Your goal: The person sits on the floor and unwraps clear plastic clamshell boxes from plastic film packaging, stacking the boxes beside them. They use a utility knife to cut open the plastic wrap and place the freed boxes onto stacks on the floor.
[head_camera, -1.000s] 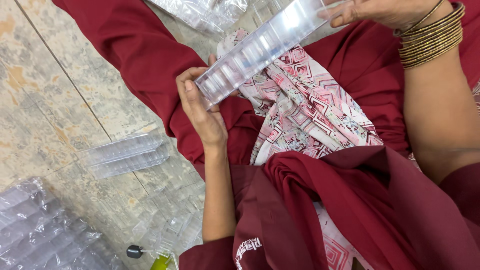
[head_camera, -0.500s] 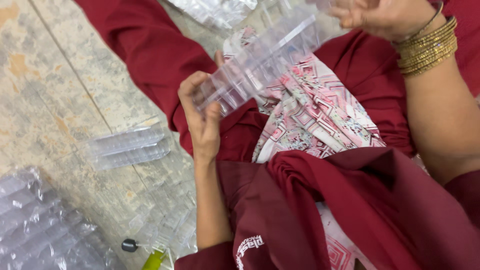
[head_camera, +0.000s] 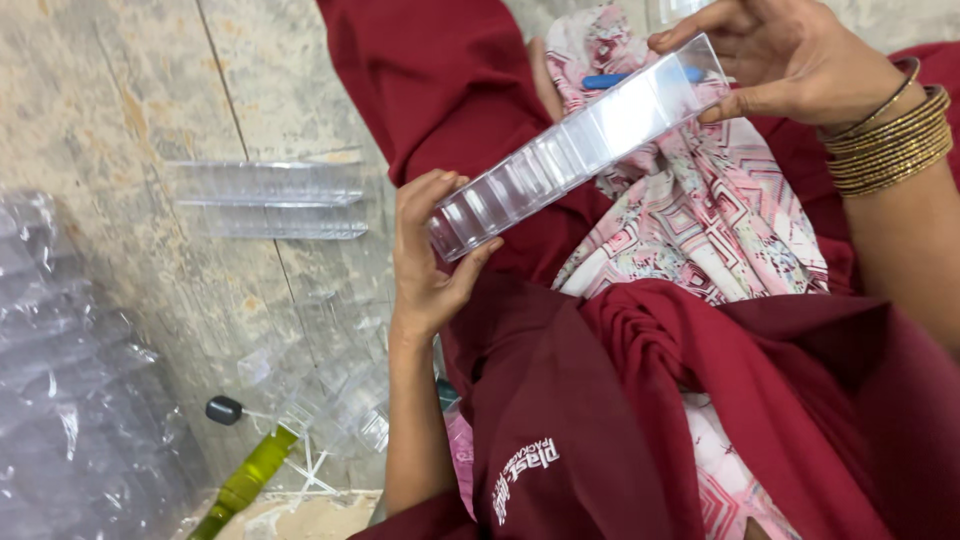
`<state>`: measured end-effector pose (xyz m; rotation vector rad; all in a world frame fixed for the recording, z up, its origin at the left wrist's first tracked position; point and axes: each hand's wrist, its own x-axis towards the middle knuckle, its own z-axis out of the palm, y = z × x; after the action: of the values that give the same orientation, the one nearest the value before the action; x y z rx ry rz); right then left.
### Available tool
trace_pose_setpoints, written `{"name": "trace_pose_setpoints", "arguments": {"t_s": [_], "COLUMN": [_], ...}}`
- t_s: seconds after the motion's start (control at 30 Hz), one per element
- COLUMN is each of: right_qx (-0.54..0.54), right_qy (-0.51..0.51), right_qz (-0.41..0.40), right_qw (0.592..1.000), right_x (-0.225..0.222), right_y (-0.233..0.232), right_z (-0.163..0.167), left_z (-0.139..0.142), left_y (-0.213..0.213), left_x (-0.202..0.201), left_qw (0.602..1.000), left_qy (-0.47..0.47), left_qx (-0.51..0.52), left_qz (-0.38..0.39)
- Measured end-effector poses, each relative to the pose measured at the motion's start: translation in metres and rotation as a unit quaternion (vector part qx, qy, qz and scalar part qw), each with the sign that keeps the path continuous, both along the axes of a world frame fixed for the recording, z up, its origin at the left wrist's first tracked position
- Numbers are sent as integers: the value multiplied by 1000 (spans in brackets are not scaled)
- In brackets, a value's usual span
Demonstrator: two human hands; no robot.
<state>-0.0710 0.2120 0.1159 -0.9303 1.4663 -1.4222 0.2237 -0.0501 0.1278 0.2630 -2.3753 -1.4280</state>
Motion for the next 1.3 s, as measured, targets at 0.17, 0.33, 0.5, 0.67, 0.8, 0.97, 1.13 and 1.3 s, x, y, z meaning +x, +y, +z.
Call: {"name": "trace_pose_setpoints", "arguments": {"t_s": [0.17, 0.33, 0.5, 0.67, 0.8, 0.97, 1.13, 1.3], "right_qx": [19, 16, -175, -227, -133, 61, 79, 97], "right_qy": [-42, 65, 296, 255, 271, 250, 246, 341], "right_qz": [-15, 9, 138, 204, 209, 123, 14, -115], "right_qw": [999, 998, 929, 918, 930, 959, 966, 928], "right_x": [11, 50, 108, 136, 119, 88, 54, 20], "right_y": [-31, -99, -189, -198, -150, -70, -14, 12], "right_z": [18, 55, 90, 84, 44, 1, -16, -43], "left_z": [2, -10, -55, -101, -132, -160, -189, -211], "left_y": [-7, -18, 7, 11, -23, -72, -117, -150], "left_x": [13, 45, 65, 98, 113, 112, 115, 110], "left_qw": [996, 972, 957, 873, 804, 711, 674, 688], "left_qy": [-61, -88, -65, -44, -24, -77, -41, -131], "left_qx": [-34, -167, 44, 184, 243, 360, 484, 419], "left_qz": [53, 143, 281, 450, 543, 599, 557, 578]}}
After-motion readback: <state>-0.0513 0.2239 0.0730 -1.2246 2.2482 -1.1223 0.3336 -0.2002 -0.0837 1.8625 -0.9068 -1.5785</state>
